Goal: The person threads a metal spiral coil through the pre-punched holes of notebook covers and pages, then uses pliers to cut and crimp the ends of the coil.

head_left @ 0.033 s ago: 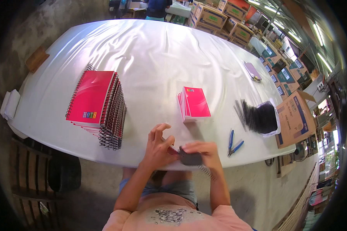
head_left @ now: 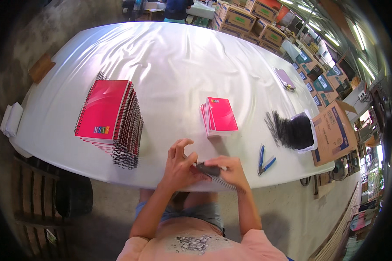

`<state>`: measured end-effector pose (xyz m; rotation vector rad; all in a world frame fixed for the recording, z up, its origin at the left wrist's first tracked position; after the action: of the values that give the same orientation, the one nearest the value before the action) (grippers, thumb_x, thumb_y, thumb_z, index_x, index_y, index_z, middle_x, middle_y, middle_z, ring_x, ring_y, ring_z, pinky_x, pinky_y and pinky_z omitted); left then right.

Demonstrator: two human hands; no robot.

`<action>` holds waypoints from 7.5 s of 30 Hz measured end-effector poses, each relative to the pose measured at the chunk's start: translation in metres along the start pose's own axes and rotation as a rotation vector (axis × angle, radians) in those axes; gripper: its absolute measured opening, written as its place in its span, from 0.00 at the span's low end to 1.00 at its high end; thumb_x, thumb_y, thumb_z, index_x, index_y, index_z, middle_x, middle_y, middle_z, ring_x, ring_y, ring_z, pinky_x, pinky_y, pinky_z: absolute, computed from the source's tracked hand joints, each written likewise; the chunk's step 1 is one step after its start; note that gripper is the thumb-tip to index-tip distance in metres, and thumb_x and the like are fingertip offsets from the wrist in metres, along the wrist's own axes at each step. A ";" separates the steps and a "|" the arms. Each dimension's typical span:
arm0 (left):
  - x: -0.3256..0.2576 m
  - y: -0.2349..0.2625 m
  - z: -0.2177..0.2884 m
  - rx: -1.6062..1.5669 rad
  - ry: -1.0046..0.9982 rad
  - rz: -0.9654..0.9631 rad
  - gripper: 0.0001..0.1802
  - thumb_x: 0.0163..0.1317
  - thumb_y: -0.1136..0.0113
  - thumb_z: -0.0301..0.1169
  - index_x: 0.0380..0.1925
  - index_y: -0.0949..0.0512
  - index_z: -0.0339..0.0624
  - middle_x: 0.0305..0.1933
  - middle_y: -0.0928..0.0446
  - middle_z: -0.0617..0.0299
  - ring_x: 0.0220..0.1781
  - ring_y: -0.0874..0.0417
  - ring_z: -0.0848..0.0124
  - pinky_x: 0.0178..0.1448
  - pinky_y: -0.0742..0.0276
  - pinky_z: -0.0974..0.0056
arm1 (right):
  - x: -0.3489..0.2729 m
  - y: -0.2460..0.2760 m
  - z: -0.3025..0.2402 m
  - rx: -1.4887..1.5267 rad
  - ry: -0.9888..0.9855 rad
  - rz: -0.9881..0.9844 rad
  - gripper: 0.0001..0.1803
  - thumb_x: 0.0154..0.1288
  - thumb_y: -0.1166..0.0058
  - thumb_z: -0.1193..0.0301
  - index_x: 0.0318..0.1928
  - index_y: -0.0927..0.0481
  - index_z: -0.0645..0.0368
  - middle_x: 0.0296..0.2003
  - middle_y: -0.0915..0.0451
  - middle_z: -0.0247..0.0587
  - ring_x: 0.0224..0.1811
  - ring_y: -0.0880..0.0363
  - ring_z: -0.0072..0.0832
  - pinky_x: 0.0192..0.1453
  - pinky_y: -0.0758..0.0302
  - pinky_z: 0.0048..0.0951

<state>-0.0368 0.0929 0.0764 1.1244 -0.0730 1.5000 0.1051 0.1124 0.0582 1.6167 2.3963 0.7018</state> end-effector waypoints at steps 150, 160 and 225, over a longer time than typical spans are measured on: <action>-0.027 0.011 -0.020 -0.545 0.393 0.294 0.10 0.52 0.31 0.23 0.34 0.20 0.35 0.35 0.20 0.59 0.36 0.22 0.74 0.43 0.26 0.69 | -0.116 0.124 0.081 -0.655 -0.405 0.836 0.26 0.68 0.54 0.66 0.65 0.40 0.56 0.52 0.31 0.49 0.56 0.34 0.43 0.61 0.40 0.48; -0.014 0.052 0.015 -0.219 0.157 0.373 0.13 0.46 0.27 0.27 0.26 0.24 0.40 0.29 0.22 0.58 0.29 0.23 0.68 0.31 0.28 0.67 | -0.068 -0.004 -0.102 -0.437 0.119 0.335 0.24 0.57 0.41 0.63 0.56 0.23 0.43 0.48 0.28 0.43 0.52 0.32 0.39 0.56 0.41 0.40; -0.006 0.230 -0.050 -0.173 0.356 0.677 0.25 0.73 0.64 0.41 0.60 0.34 0.35 0.62 0.32 0.53 0.64 0.33 0.65 0.69 0.43 0.62 | 0.204 -0.077 -0.187 0.267 0.274 0.205 0.16 0.54 0.37 0.68 0.42 0.20 0.64 0.34 0.21 0.42 0.33 0.20 0.28 0.39 0.24 0.28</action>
<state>-0.2492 0.0503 0.1684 0.7008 -0.3587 2.2272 -0.1128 0.2208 0.2104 2.0140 2.6342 0.7010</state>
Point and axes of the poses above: each hand's wrist, its own x-axis towards the middle knuckle, its own y-axis out of the back of the hand, z = x × y, the point moved 10 cm from there along x, towards the middle knuckle
